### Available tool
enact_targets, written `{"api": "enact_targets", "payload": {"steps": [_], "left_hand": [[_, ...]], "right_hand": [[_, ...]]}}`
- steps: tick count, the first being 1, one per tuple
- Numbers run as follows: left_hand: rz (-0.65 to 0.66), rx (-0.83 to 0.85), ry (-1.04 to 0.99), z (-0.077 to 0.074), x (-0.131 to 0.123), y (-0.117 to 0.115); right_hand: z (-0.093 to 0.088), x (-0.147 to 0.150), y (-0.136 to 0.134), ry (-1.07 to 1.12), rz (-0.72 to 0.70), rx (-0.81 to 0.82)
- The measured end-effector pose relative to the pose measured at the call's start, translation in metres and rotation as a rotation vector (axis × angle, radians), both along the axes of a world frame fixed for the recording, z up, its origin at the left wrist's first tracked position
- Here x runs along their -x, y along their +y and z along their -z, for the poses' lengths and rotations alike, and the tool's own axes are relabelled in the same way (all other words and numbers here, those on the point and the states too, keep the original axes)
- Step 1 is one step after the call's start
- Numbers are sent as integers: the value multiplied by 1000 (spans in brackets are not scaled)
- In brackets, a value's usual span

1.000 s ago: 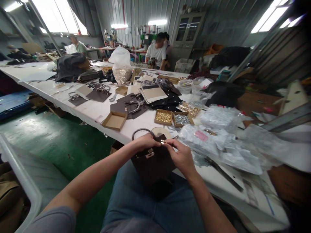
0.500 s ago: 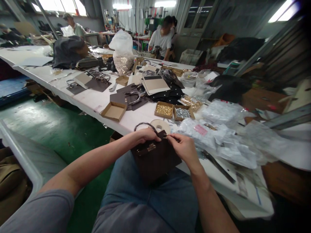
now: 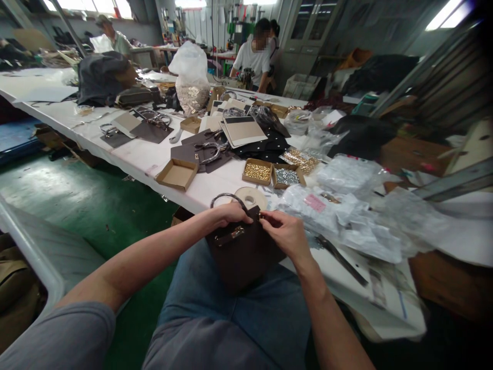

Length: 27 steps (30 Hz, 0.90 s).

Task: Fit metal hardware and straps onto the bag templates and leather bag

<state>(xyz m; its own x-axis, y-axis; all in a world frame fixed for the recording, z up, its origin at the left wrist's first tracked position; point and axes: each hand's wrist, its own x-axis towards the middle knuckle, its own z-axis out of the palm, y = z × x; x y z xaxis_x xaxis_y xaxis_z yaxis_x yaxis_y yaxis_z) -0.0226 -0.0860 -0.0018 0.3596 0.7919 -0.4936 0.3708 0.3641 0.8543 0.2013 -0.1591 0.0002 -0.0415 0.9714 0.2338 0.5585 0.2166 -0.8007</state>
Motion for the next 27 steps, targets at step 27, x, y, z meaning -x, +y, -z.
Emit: {"api": "enact_targets", "payload": {"steps": [27], "left_hand": [[60, -165, 246, -10, -5, -11]], "right_hand": [[6, 2, -5, -270, -89, -140]]}}
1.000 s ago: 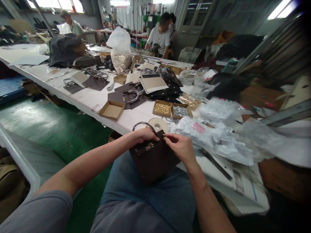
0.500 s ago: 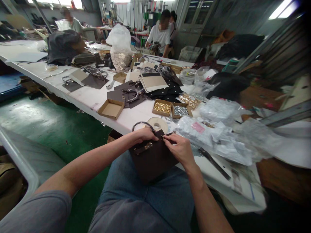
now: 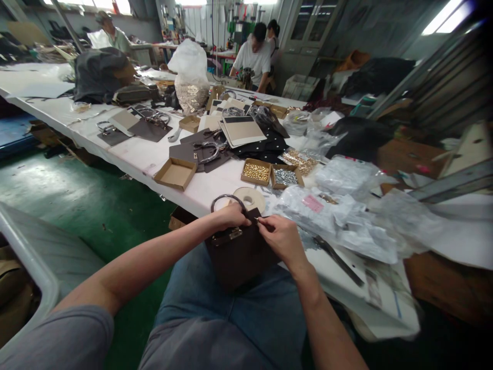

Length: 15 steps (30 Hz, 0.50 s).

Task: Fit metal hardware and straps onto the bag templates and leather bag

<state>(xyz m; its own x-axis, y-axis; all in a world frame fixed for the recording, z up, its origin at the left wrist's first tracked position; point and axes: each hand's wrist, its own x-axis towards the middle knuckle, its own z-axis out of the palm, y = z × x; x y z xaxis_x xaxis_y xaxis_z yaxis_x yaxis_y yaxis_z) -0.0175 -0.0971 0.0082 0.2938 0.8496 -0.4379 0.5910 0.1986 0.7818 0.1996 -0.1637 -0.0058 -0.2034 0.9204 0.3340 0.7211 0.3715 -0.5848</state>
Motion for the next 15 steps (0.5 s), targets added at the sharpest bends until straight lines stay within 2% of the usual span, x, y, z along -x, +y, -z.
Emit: {"api": "enact_targets", "payload": {"steps": [7, 15], "left_hand": [[49, -85, 65, -9, -6, -6], [61, -216, 52, -8, -8, -11]], "right_hand": [[-17, 7, -1, -214, 86, 81], [-26, 25, -10, -374, 251, 174]]}}
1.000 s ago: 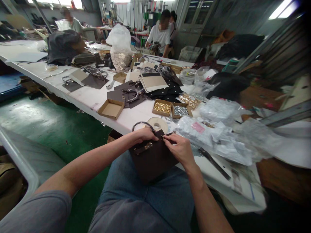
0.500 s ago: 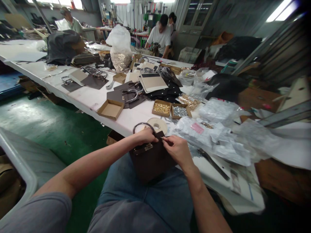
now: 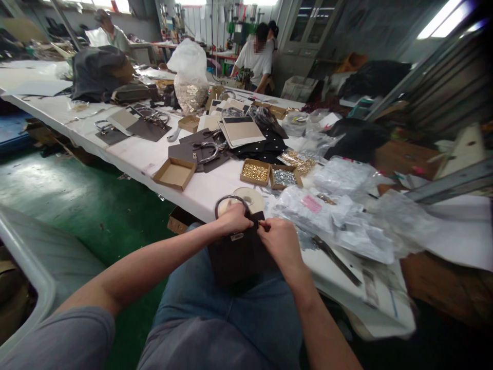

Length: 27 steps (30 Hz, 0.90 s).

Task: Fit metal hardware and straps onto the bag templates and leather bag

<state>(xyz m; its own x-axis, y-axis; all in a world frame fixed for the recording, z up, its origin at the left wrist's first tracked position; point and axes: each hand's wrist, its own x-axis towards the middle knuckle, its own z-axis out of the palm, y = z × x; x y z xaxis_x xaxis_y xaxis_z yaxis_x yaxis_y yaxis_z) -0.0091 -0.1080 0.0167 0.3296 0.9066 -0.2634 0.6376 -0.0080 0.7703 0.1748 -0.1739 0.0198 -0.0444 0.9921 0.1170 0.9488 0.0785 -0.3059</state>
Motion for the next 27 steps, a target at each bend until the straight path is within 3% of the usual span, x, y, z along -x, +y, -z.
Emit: {"api": "enact_targets", "payload": {"steps": [9, 15, 19, 24, 27], "left_hand": [[21, -79, 106, -7, -9, -5], [24, -74, 119, -9, -11, -8], [38, -82, 132, -6, -7, -4], [83, -49, -6, -2, 2, 1], [98, -21, -94, 5, 7, 4]], "right_hand": [[-11, 7, 8, -133, -4, 136], [-3, 10, 12, -107, -14, 107], [6, -3, 11, 45, -31, 29], [23, -36, 12, 294, 106, -240], [36, -45, 8, 641, 115, -103]]}}
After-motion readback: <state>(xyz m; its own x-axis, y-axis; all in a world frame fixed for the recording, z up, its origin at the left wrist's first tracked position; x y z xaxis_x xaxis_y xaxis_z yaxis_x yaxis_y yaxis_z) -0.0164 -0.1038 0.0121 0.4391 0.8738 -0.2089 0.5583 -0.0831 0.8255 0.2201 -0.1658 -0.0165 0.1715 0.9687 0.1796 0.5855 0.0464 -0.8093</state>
